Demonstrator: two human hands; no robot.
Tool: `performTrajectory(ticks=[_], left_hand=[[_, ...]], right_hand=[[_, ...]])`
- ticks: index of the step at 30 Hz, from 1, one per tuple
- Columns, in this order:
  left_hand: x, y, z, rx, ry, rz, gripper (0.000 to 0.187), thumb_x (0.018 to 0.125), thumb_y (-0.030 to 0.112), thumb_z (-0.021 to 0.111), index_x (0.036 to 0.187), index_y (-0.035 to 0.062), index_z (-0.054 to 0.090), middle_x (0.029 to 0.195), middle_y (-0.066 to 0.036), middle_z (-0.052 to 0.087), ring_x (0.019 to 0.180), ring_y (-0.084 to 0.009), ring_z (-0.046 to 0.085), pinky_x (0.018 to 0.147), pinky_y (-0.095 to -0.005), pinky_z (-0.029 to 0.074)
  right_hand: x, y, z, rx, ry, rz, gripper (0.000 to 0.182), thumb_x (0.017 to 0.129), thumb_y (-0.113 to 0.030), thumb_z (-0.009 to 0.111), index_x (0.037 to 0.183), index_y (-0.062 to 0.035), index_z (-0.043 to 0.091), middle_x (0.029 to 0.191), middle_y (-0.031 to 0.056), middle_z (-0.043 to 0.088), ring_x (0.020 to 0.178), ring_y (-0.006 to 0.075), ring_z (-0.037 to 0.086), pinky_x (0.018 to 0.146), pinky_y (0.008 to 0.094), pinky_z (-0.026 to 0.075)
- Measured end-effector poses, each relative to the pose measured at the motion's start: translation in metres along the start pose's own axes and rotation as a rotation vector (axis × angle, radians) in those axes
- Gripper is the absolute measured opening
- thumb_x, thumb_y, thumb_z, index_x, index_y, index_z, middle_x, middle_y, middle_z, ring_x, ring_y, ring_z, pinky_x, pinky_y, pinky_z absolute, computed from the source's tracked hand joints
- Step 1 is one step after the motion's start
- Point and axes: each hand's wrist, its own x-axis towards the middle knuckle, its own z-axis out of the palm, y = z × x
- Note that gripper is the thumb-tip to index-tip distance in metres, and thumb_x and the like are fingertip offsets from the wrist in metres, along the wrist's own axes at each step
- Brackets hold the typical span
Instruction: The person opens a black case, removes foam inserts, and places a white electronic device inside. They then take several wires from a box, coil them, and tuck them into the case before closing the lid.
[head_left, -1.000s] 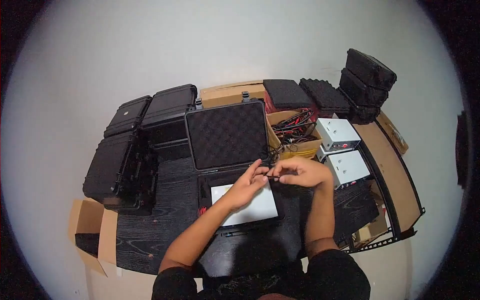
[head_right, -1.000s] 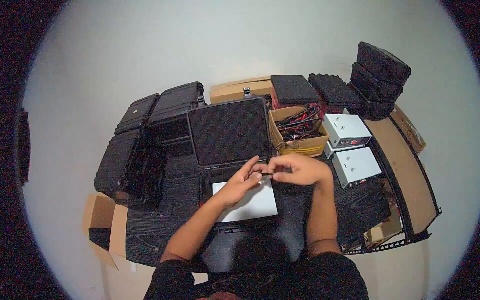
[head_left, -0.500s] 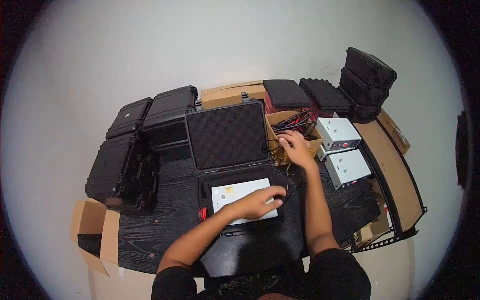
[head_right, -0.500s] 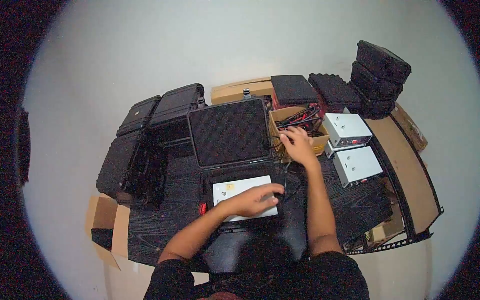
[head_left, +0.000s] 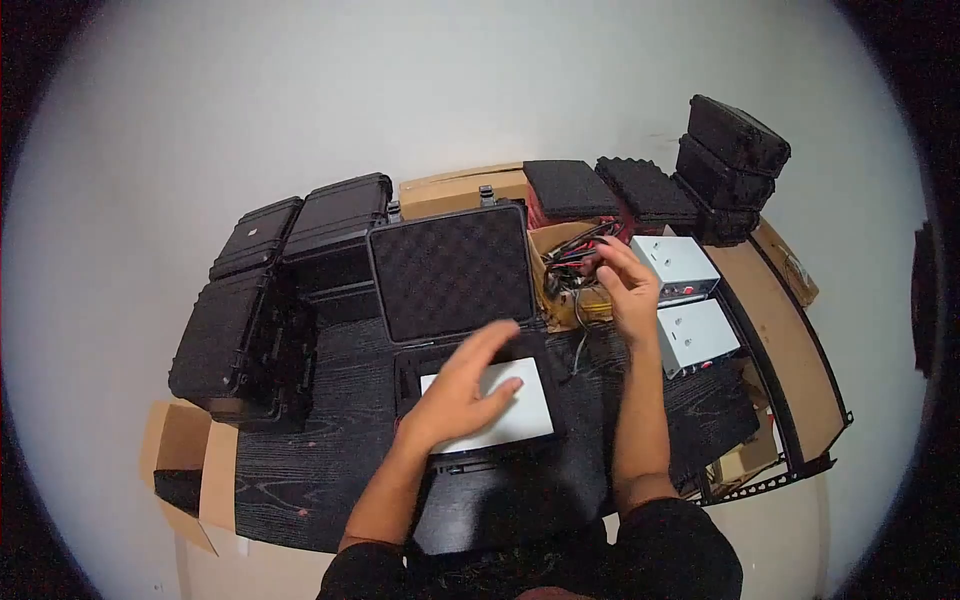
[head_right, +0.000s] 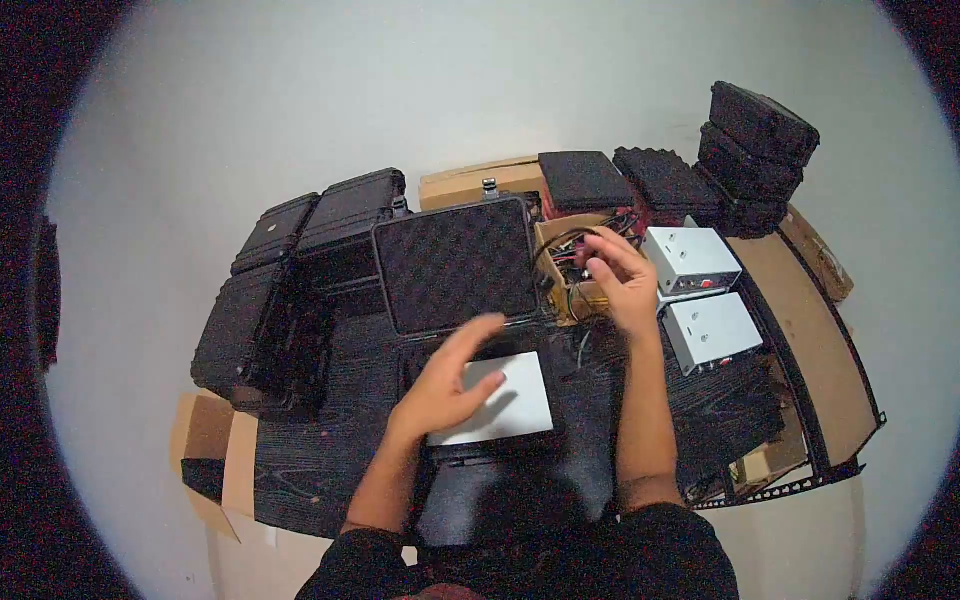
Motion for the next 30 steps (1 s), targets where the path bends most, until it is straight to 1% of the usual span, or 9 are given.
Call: performTrajectory(ticks=[4, 7, 12, 13, 15, 16, 21, 24, 30], left_hand=[[-0.002, 0.011, 0.002, -0.059, 0.184, 0.006, 0.07, 0.088, 0.033, 0.076, 0.146, 0.0027, 0.051, 0.148, -0.019, 0.053, 0.14, -0.0373, 0.048, 0.118, -0.0448, 0.035], [-0.006, 0.008, 0.005, -0.157, -0.014, 0.109, 0.061, 0.089, 0.036, 0.076, 0.138, 0.0034, 0.058, 0.139, -0.016, 0.06, 0.133, -0.033, 0.054, 0.113, -0.0433, 0.04], [-0.018, -0.005, 0.003, -0.515, -0.105, -0.041, 0.03, 0.106, 0.027, 0.058, 0.112, 0.001, 0.07, 0.115, -0.012, 0.071, 0.103, -0.0178, 0.067, 0.087, -0.0321, 0.053], [-0.018, -0.007, 0.004, -0.552, -0.015, 0.022, 0.034, 0.107, 0.029, 0.055, 0.115, -0.0002, 0.07, 0.119, -0.013, 0.07, 0.104, -0.0192, 0.067, 0.088, -0.0331, 0.053], [-0.016, -0.009, 0.007, -0.624, 0.167, 0.148, 0.041, 0.11, 0.032, 0.05, 0.12, -0.0027, 0.069, 0.128, -0.015, 0.067, 0.107, -0.0221, 0.067, 0.092, -0.0351, 0.053], [-0.018, -0.008, 0.008, -0.807, 0.181, 0.121, 0.05, 0.111, 0.036, 0.046, 0.137, -0.0047, 0.06, 0.154, -0.02, 0.048, 0.128, -0.0294, 0.06, 0.107, -0.0408, 0.049], [-0.016, -0.016, 0.009, -0.912, 0.415, 0.203, 0.06, 0.111, 0.036, 0.042, 0.158, 0.0001, 0.032, 0.173, -0.016, 0.004, 0.155, -0.034, 0.025, 0.126, -0.0488, 0.027], [-0.011, -0.019, 0.007, -0.789, 0.519, 0.248, 0.059, 0.112, 0.032, 0.04, 0.16, 0.001, 0.027, 0.173, -0.015, 0.002, 0.156, -0.0349, 0.023, 0.127, -0.0491, 0.021], [-0.008, -0.018, -0.011, -0.016, 0.372, 0.088, 0.046, 0.111, 0.018, 0.042, 0.153, -0.0004, 0.04, 0.17, -0.02, 0.019, 0.157, -0.0328, 0.024, 0.127, -0.0498, 0.016]], right_hand=[[-0.01, -0.043, 0.036, 0.047, -0.213, 0.108, 0.029, 0.09, 0.001, 0.075, 0.119, 0.0019, 0.073, 0.134, 0.0145, 0.064, 0.109, 0.0195, 0.068, 0.093, 0.0352, 0.059], [-0.015, -0.053, 0.064, -0.027, -0.429, 0.349, 0.03, 0.09, -0.003, 0.076, 0.12, -0.002, 0.074, 0.133, 0.0144, 0.065, 0.113, 0.0184, 0.066, 0.093, 0.0323, 0.056], [-0.025, -0.021, 0.093, -0.028, -0.806, 0.287, 0.038, 0.097, -0.017, 0.07, 0.13, 0.0007, 0.064, 0.134, 0.0139, 0.063, 0.102, 0.0161, 0.068, 0.089, 0.0306, 0.055], [-0.026, -0.013, 0.095, -0.028, -0.881, 0.248, 0.044, 0.099, -0.022, 0.07, 0.136, -0.0004, 0.058, 0.134, 0.0144, 0.063, 0.101, 0.016, 0.069, 0.087, 0.0303, 0.055], [-0.028, -0.025, 0.093, 0.149, -0.851, 0.66, 0.04, 0.103, -0.022, 0.064, 0.136, -0.0021, 0.051, 0.126, 0.0135, 0.067, 0.096, 0.0153, 0.07, 0.084, 0.0313, 0.057], [-0.027, -0.032, 0.093, 0.238, -0.826, 0.865, 0.038, 0.105, -0.022, 0.061, 0.136, -0.0029, 0.047, 0.122, 0.013, 0.069, 0.094, 0.015, 0.07, 0.082, 0.0318, 0.057], [-0.032, -0.037, 0.084, 0.002, -0.968, 0.636, 0.025, 0.104, -0.023, 0.064, 0.118, -0.0046, 0.053, 0.089, 0.0065, 0.075, 0.076, 0.0103, 0.068, 0.07, 0.0285, 0.054], [-0.022, -0.057, 0.08, -0.371, -1.154, 0.498, 0.023, 0.097, -0.025, 0.071, 0.093, -0.003, 0.064, 0.075, 0.0099, 0.073, 0.067, 0.0111, 0.068, 0.065, 0.0299, 0.051], [-0.023, -0.075, 0.089, -0.465, -1.016, 0.215, 0.02, 0.09, -0.021, 0.074, 0.097, -0.0024, 0.071, 0.083, 0.0145, 0.073, 0.074, 0.0248, 0.072, 0.069, 0.0364, 0.054]])
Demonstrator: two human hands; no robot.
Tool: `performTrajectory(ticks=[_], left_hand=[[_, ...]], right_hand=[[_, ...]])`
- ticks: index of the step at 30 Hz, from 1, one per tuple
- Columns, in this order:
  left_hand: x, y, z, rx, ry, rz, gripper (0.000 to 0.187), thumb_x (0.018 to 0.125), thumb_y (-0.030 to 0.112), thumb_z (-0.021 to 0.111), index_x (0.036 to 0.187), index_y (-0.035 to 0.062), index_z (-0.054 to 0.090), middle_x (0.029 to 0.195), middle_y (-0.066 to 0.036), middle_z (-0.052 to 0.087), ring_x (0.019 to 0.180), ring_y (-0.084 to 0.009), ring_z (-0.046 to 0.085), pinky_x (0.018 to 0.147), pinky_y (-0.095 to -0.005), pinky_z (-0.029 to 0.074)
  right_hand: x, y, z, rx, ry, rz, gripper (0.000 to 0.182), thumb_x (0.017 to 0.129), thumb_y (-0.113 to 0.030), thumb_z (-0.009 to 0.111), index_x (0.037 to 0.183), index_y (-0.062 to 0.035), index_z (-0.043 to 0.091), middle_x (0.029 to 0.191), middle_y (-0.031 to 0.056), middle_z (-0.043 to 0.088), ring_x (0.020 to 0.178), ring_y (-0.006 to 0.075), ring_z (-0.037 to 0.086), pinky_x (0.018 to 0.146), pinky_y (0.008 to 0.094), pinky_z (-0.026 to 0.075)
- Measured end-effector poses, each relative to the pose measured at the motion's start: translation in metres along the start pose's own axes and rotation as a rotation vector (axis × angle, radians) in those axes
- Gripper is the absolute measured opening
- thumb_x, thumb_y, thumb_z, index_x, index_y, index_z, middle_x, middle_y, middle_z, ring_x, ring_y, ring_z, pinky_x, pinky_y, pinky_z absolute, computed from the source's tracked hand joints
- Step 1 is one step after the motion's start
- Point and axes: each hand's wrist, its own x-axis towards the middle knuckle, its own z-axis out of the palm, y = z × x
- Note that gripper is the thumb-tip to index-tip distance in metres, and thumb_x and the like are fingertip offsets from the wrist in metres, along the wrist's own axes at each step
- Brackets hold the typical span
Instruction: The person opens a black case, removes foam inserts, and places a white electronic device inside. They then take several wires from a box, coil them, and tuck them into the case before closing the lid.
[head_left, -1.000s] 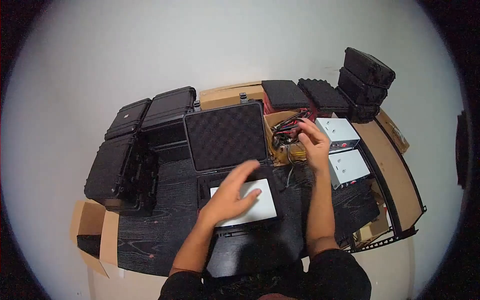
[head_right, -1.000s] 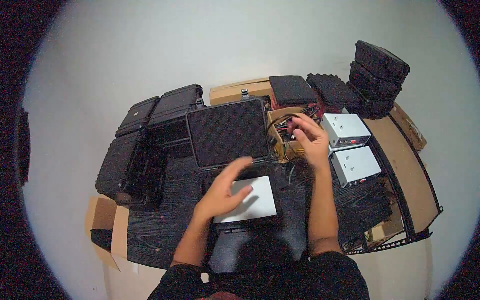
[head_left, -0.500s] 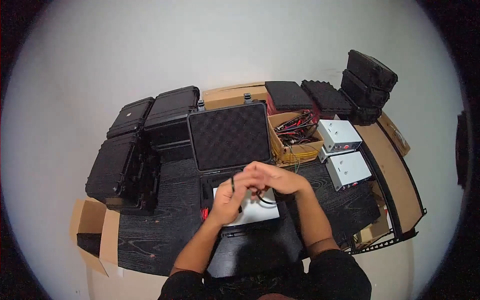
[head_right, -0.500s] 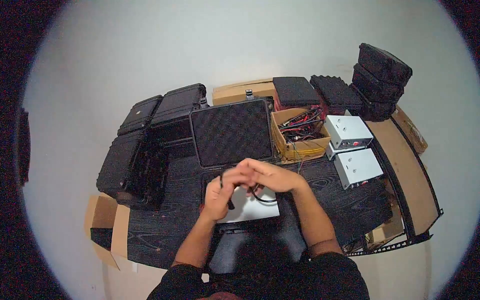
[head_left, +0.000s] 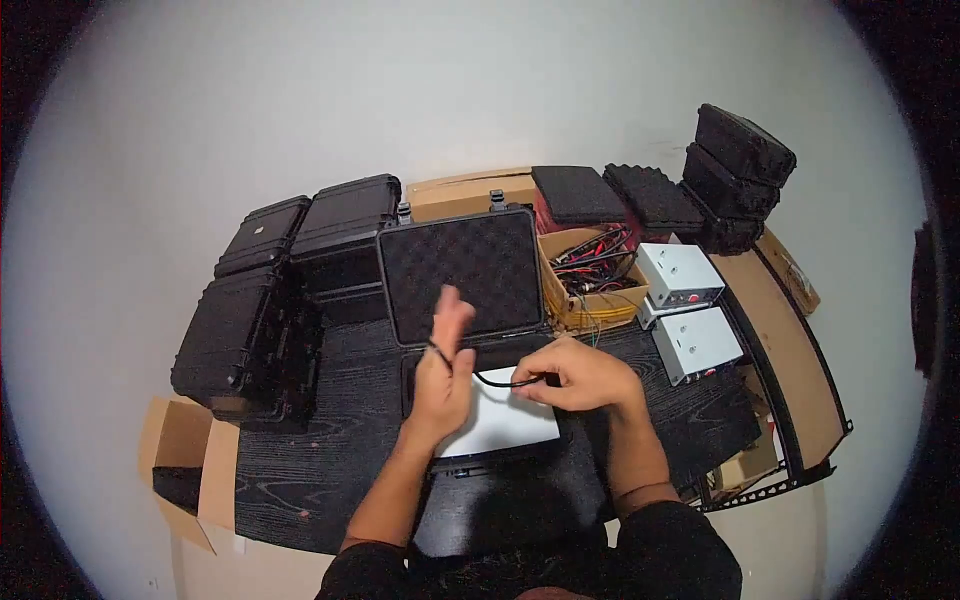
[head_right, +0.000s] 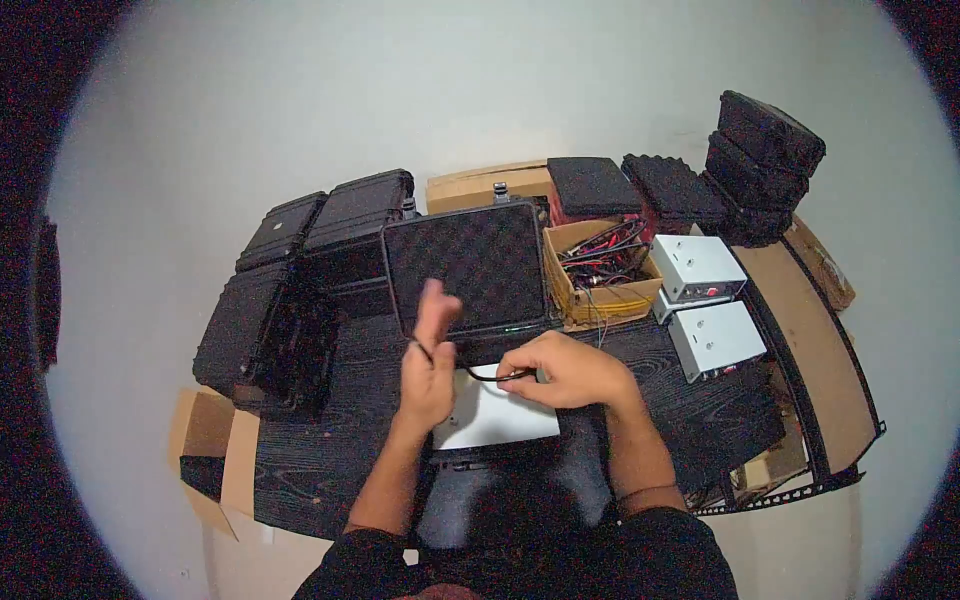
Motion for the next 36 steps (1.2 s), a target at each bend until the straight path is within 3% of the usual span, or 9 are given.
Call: performTrajectory(ticks=[3, 6, 9, 14, 17, 21, 22, 30, 36], left_hand=[[0.0, 0.008, 0.007, 0.097, -0.27, -0.095, 0.042, 0.112, 0.03, 0.038, 0.131, -0.0014, 0.059, 0.115, -0.021, 0.072, 0.112, -0.028, 0.069, 0.113, -0.0432, 0.043], [-0.01, -0.005, 0.003, -0.374, -0.645, -0.581, 0.056, 0.113, 0.044, 0.031, 0.113, -0.0009, 0.066, 0.075, -0.008, 0.07, 0.068, -0.0204, 0.068, 0.076, -0.0352, 0.057], [-0.017, 0.001, 0.002, -0.732, -0.693, -0.464, 0.067, 0.112, 0.052, 0.027, 0.1, 0.0002, 0.067, 0.062, -0.004, 0.063, 0.053, -0.0128, 0.059, 0.051, -0.0298, 0.049], [-0.012, 0.001, -0.007, -0.68, -0.546, -0.244, 0.062, 0.112, 0.051, 0.029, 0.101, 0.0004, 0.064, 0.069, -0.008, 0.068, 0.065, -0.0181, 0.065, 0.101, -0.0385, 0.048], [-0.014, 0.01, -0.011, -0.774, -0.351, -0.342, 0.06, 0.112, 0.05, 0.031, 0.103, -0.0009, 0.062, 0.074, -0.01, 0.07, 0.075, -0.0195, 0.068, 0.108, -0.0397, 0.044], [-0.01, 0.005, -0.002, -0.795, -0.146, -0.234, 0.063, 0.111, 0.046, 0.038, 0.142, -0.008, 0.046, 0.107, -0.018, 0.074, 0.104, -0.0236, 0.07, 0.108, -0.0418, 0.045], [-0.013, -0.006, -0.003, -0.817, -0.174, -0.243, 0.07, 0.111, 0.045, 0.039, 0.157, -0.0062, 0.026, 0.131, -0.021, 0.066, 0.115, -0.0277, 0.068, 0.113, -0.0436, 0.042], [-0.003, -0.004, 0.003, -0.841, 0.311, -0.205, 0.075, 0.109, 0.048, 0.04, 0.163, 0.004, 0.012, 0.158, -0.021, 0.043, 0.122, -0.033, 0.066, 0.123, -0.0461, 0.03], [0.007, -0.005, -0.001, -0.552, 0.472, -0.248, 0.069, 0.112, 0.043, 0.038, 0.161, 0.0001, 0.017, 0.154, -0.018, 0.049, 0.117, -0.0292, 0.069, 0.109, -0.038, 0.048]], right_hand=[[-0.001, 0.004, 0.005, -0.045, 0.168, -0.112, 0.019, 0.087, -0.017, 0.076, 0.099, -0.0023, 0.073, 0.089, 0.0138, 0.074, 0.078, 0.025, 0.072, 0.07, 0.0372, 0.055], [0.0, -0.004, 0.002, 0.018, 0.282, -0.032, 0.017, 0.084, -0.014, 0.079, 0.096, -0.0019, 0.074, 0.09, 0.011, 0.075, 0.079, 0.0253, 0.073, 0.071, 0.0359, 0.055], [0.01, 0.011, 0.006, 0.042, 0.402, -0.139, 0.015, 0.08, -0.01, 0.082, 0.09, -0.002, 0.074, 0.082, 0.008, 0.072, 0.073, 0.0187, 0.068, 0.065, 0.0321, 0.051], [0.024, 0.032, 0.028, 0.149, 0.23, 0.057, 0.012, 0.1, -0.012, 0.063, 0.1, 0.0, 0.065, 0.081, 0.0054, 0.069, 0.074, 0.0113, 0.064, 0.067, 0.0315, 0.052], [0.027, 0.03, 0.031, 0.28, 0.102, 0.177, 0.013, 0.101, -0.012, 0.06, 0.102, 0.0007, 0.063, 0.081, 0.006, 0.069, 0.072, 0.0107, 0.064, 0.066, 0.0303, 0.052], [0.029, 0.029, 0.035, 0.184, 0.052, 0.212, 0.01, 0.098, -0.01, 0.058, 0.103, -0.0018, 0.062, 0.078, 0.0112, 0.07, 0.07, 0.016, 0.07, 0.065, 0.034, 0.054], [0.029, 0.027, 0.036, 0.122, 0.078, 0.216, 0.016, 0.098, -0.014, 0.06, 0.104, -0.0009, 0.064, 0.078, 0.0159, 0.072, 0.073, 0.0284, 0.073, 0.068, 0.0413, 0.056], [0.019, 0.02, 0.033, -0.235, 0.105, 0.134, 0.027, 0.095, -0.025, 0.066, 0.105, -0.0005, 0.071, 0.094, 0.0225, 0.072, 0.086, 0.0414, 0.07, 0.077, 0.0479, 0.054], [0.017, 0.008, 0.031, -0.218, 0.131, 0.098, 0.023, 0.095, -0.022, 0.065, 0.1, -0.0007, 0.07, 0.092, 0.0212, 0.072, 0.086, 0.0415, 0.069, 0.077, 0.0486, 0.054]])
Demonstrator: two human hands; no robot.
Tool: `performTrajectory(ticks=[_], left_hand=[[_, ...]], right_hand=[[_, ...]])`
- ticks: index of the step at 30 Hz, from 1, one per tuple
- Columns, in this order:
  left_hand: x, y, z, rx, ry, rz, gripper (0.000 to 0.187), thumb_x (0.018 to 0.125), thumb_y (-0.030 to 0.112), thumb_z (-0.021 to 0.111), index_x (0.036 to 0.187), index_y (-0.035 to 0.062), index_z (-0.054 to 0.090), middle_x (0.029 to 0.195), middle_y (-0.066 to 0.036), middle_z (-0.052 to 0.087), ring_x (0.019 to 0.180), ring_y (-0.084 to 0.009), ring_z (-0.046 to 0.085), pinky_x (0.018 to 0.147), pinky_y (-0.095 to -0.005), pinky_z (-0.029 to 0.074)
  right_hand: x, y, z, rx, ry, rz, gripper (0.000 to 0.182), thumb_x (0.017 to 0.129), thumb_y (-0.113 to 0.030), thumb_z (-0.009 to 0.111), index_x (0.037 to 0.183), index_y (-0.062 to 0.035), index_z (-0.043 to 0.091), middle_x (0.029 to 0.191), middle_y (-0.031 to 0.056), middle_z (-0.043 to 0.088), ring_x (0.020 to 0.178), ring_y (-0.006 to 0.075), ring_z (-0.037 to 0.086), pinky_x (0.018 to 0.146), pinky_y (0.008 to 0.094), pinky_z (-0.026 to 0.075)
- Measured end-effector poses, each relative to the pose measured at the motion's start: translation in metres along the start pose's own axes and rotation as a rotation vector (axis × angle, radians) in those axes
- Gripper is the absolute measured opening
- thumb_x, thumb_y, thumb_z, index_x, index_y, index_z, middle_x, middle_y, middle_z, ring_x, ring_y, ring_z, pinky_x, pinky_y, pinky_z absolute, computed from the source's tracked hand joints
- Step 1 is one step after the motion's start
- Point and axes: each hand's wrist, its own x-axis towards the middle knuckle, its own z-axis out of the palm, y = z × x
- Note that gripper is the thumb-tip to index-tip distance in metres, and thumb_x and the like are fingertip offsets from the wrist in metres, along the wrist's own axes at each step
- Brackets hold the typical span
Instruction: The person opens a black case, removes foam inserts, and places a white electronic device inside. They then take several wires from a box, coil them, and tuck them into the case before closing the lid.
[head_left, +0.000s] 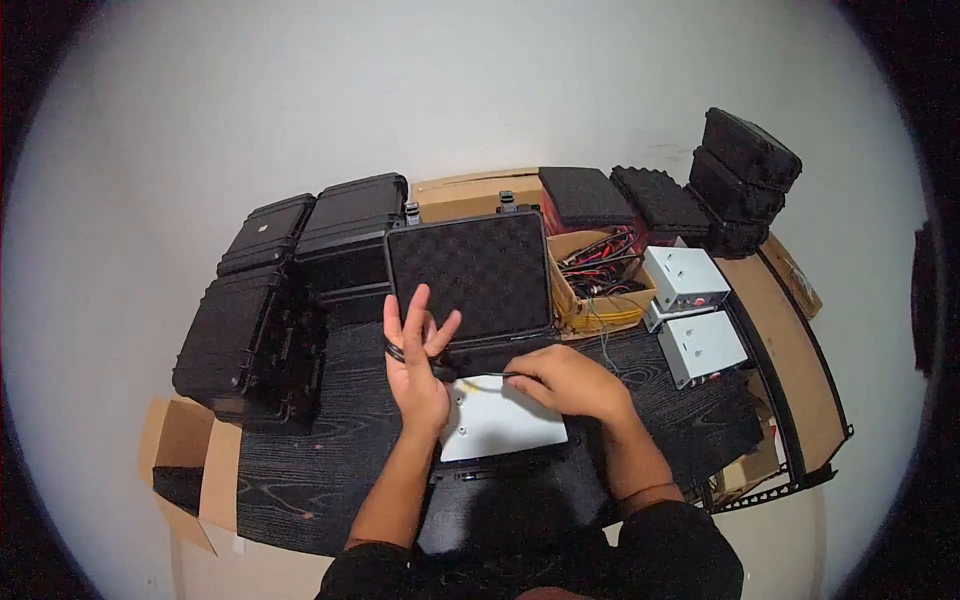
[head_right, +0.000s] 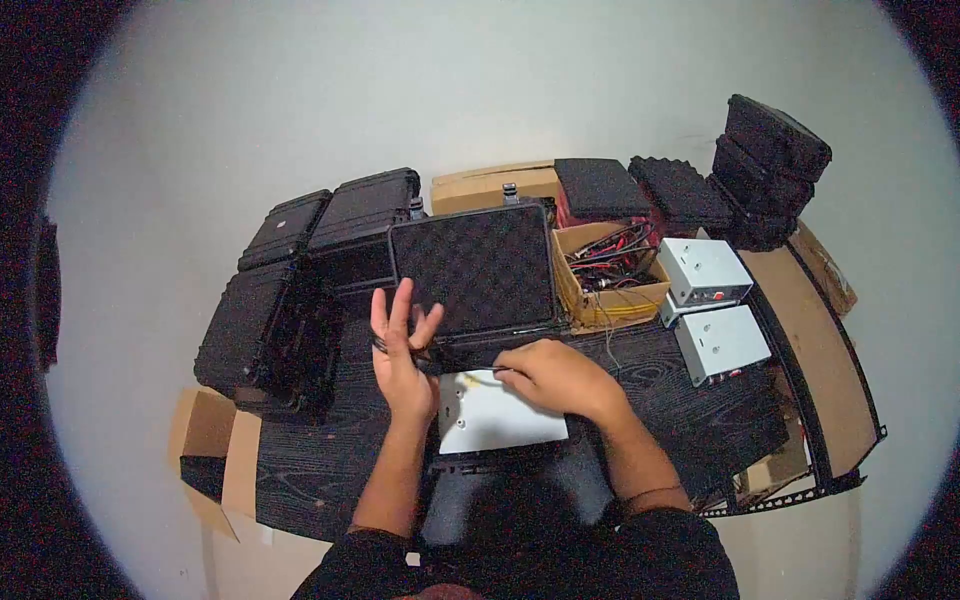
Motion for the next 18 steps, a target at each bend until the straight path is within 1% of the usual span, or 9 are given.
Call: performTrajectory(ticks=[1, 3, 5, 8, 11, 12, 15, 16, 18], left_hand=[[0.0, 0.0, -0.001, 0.104, -0.017, -0.003, 0.068, 0.112, 0.042, 0.038, 0.161, -0.0006, 0.017, 0.153, -0.018, 0.05, 0.117, -0.0289, 0.069, 0.107, -0.0375, 0.049], [-0.003, -0.006, -0.004, 0.248, -0.26, -0.054, 0.065, 0.113, 0.04, 0.037, 0.158, -0.0041, 0.02, 0.145, -0.018, 0.058, 0.107, -0.0248, 0.072, 0.1, -0.0335, 0.052], [-0.007, -0.007, -0.012, 0.325, -0.517, -0.316, 0.049, 0.114, 0.033, 0.037, 0.136, -0.0075, 0.054, 0.114, -0.018, 0.073, 0.09, -0.0198, 0.075, 0.085, -0.0326, 0.058], [-0.007, 0.0, -0.013, 0.4, -0.915, -0.555, 0.053, 0.114, 0.038, 0.034, 0.118, -0.0058, 0.064, 0.073, -0.008, 0.07, 0.064, -0.0143, 0.068, 0.065, -0.0301, 0.055], [-0.007, 0.022, -0.008, 0.248, -0.953, -0.653, 0.062, 0.114, 0.043, 0.029, 0.099, -0.0017, 0.069, 0.054, -0.003, 0.056, 0.05, -0.0117, 0.054, 0.054, -0.0288, 0.046], [-0.009, 0.023, -0.009, 0.207, -0.975, -0.653, 0.065, 0.114, 0.047, 0.028, 0.097, 0.0004, 0.069, 0.051, 0.0, 0.051, 0.047, -0.0105, 0.047, 0.049, -0.0284, 0.038], [-0.011, 0.003, -0.019, 0.093, -1.055, -0.571, 0.064, 0.113, 0.047, 0.03, 0.092, 0.0004, 0.068, 0.051, -0.001, 0.052, 0.047, -0.011, 0.048, 0.064, -0.0288, 0.051], [-0.011, 0.002, -0.018, -0.022, -1.07, -0.544, 0.06, 0.112, 0.047, 0.034, 0.089, 0.0007, 0.064, 0.052, -0.002, 0.053, 0.049, -0.012, 0.05, 0.096, -0.0353, 0.052], [-0.013, 0.009, -0.018, -0.144, -0.965, -0.53, 0.057, 0.112, 0.046, 0.036, 0.088, 0.0011, 0.062, 0.052, -0.004, 0.054, 0.052, -0.013, 0.053, 0.111, -0.0422, 0.042]], right_hand=[[-0.001, -0.004, 0.001, -0.002, -0.009, -0.018, 0.023, 0.095, -0.023, 0.066, 0.1, -0.0008, 0.071, 0.091, 0.02, 0.072, 0.084, 0.0403, 0.07, 0.076, 0.0476, 0.054], [-0.003, -0.01, 0.0, -0.019, 0.003, -0.065, 0.022, 0.093, -0.022, 0.069, 0.1, -0.0012, 0.072, 0.089, 0.0178, 0.072, 0.08, 0.0376, 0.07, 0.072, 0.0455, 0.054], [-0.007, -0.016, -0.005, -0.05, 0.048, -0.115, 0.019, 0.091, -0.019, 0.072, 0.099, -0.0019, 0.072, 0.086, 0.0159, 0.071, 0.076, 0.0347, 0.07, 0.069, 0.0432, 0.054], [-0.008, -0.018, -0.015, 0.079, 0.149, -0.12, 0.017, 0.086, -0.015, 0.078, 0.096, -0.0027, 0.073, 0.083, 0.0119, 0.071, 0.072, 0.0285, 0.07, 0.066, 0.0384, 0.053], [-0.006, 0.001, -0.019, 0.2, 0.224, -0.125, 0.017, 0.082, -0.012, 0.081, 0.094, -0.0034, 0.074, 0.081, 0.0085, 0.071, 0.072, 0.0231, 0.07, 0.065, 0.035, 0.052], [-0.004, 0.01, -0.017, 0.19, 0.276, -0.173, 0.013, 0.083, -0.011, 0.08, 0.091, -0.0032, 0.074, 0.082, 0.0081, 0.072, 0.074, 0.0217, 0.07, 0.067, 0.0348, 0.053], [0.006, 0.02, -0.012, 0.296, 0.238, -0.13, 0.01, 0.086, -0.011, 0.077, 0.09, -0.0024, 0.074, 0.084, 0.0089, 0.073, 0.076, 0.0211, 0.071, 0.068, 0.0339, 0.053], [0.008, 0.022, -0.009, 0.291, 0.195, -0.121, 0.011, 0.092, -0.013, 0.072, 0.094, -0.0019, 0.074, 0.085, 0.0104, 0.073, 0.077, 0.0211, 0.071, 0.07, 0.0338, 0.053], [0.011, 0.02, -0.006, 0.302, 0.13, -0.053, 0.014, 0.095, -0.015, 0.069, 0.098, -0.0015, 0.072, 0.084, 0.0111, 0.073, 0.077, 0.0211, 0.071, 0.07, 0.034, 0.053]])
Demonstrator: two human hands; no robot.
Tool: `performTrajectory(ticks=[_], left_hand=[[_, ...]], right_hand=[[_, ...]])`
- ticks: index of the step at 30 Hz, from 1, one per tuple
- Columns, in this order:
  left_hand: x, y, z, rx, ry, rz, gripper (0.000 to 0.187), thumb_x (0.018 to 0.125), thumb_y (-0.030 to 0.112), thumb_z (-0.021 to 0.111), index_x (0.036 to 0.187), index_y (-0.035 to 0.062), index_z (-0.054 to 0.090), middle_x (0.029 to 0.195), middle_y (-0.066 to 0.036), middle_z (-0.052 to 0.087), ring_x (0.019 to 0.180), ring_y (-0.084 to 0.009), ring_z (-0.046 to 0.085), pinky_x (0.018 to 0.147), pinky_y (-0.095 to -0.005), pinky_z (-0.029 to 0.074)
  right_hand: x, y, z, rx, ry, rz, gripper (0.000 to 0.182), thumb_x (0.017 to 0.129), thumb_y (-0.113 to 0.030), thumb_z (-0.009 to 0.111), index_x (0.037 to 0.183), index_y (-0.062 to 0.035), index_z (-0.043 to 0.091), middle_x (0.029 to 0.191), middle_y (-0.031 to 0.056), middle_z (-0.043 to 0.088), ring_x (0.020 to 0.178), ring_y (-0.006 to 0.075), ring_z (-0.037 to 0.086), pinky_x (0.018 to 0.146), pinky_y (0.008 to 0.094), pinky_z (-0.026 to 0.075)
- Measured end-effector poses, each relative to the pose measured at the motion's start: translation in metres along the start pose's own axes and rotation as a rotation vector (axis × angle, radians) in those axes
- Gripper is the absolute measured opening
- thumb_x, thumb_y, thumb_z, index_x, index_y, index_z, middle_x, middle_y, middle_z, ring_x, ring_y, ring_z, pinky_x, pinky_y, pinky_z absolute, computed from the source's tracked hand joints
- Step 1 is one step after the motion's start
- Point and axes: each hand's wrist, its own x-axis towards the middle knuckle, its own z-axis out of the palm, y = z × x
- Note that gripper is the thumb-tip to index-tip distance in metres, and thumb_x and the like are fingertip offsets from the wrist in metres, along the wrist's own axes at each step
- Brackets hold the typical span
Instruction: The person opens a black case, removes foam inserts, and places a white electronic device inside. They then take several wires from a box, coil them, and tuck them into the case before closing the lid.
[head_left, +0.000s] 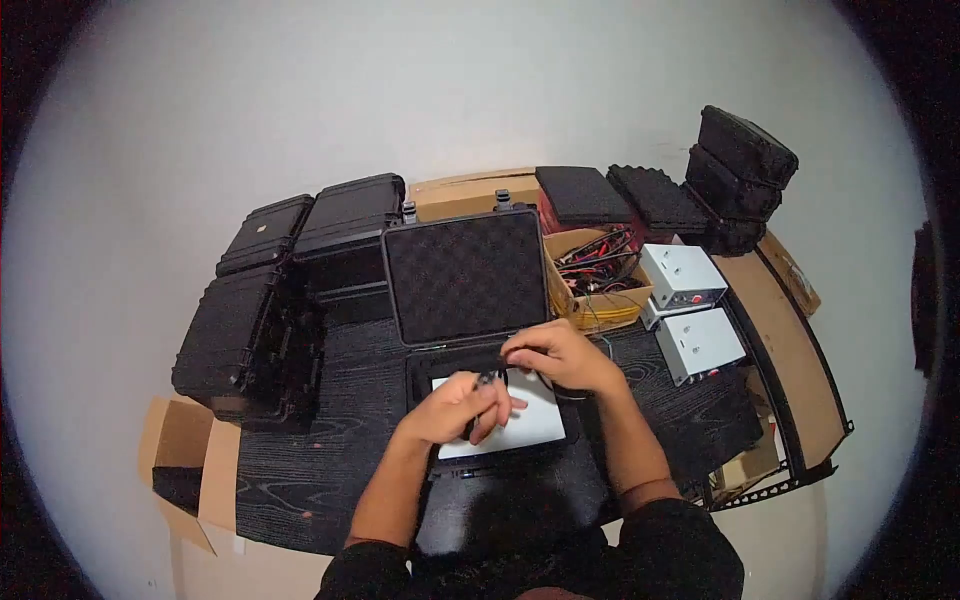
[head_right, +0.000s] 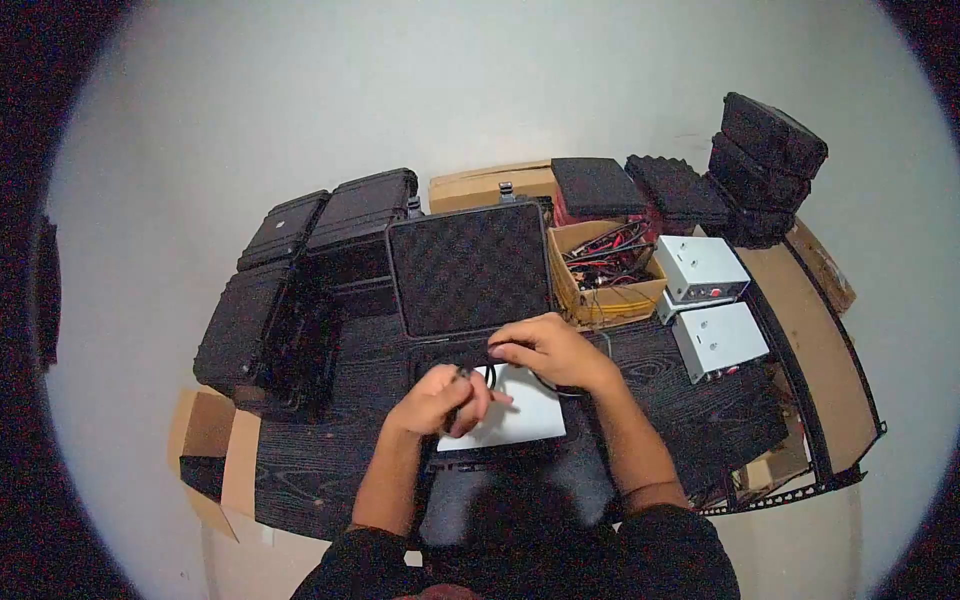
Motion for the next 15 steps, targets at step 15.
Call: performTrajectory(ticks=[15], left_hand=[[0.017, 0.001, -0.003, 0.282, 0.839, 0.589, 0.043, 0.113, 0.034, 0.033, 0.113, 0.0011, 0.061, 0.099, -0.014, 0.074, 0.101, -0.0275, 0.071, 0.126, -0.0499, 0.023]], right_hand=[[-0.013, -0.024, 0.017, -0.634, -0.025, -0.033, 0.022, 0.09, -0.027, 0.072, 0.099, -0.0069, 0.074, 0.086, 0.0122, 0.073, 0.083, 0.0322, 0.069, 0.086, 0.0412, 0.052]])
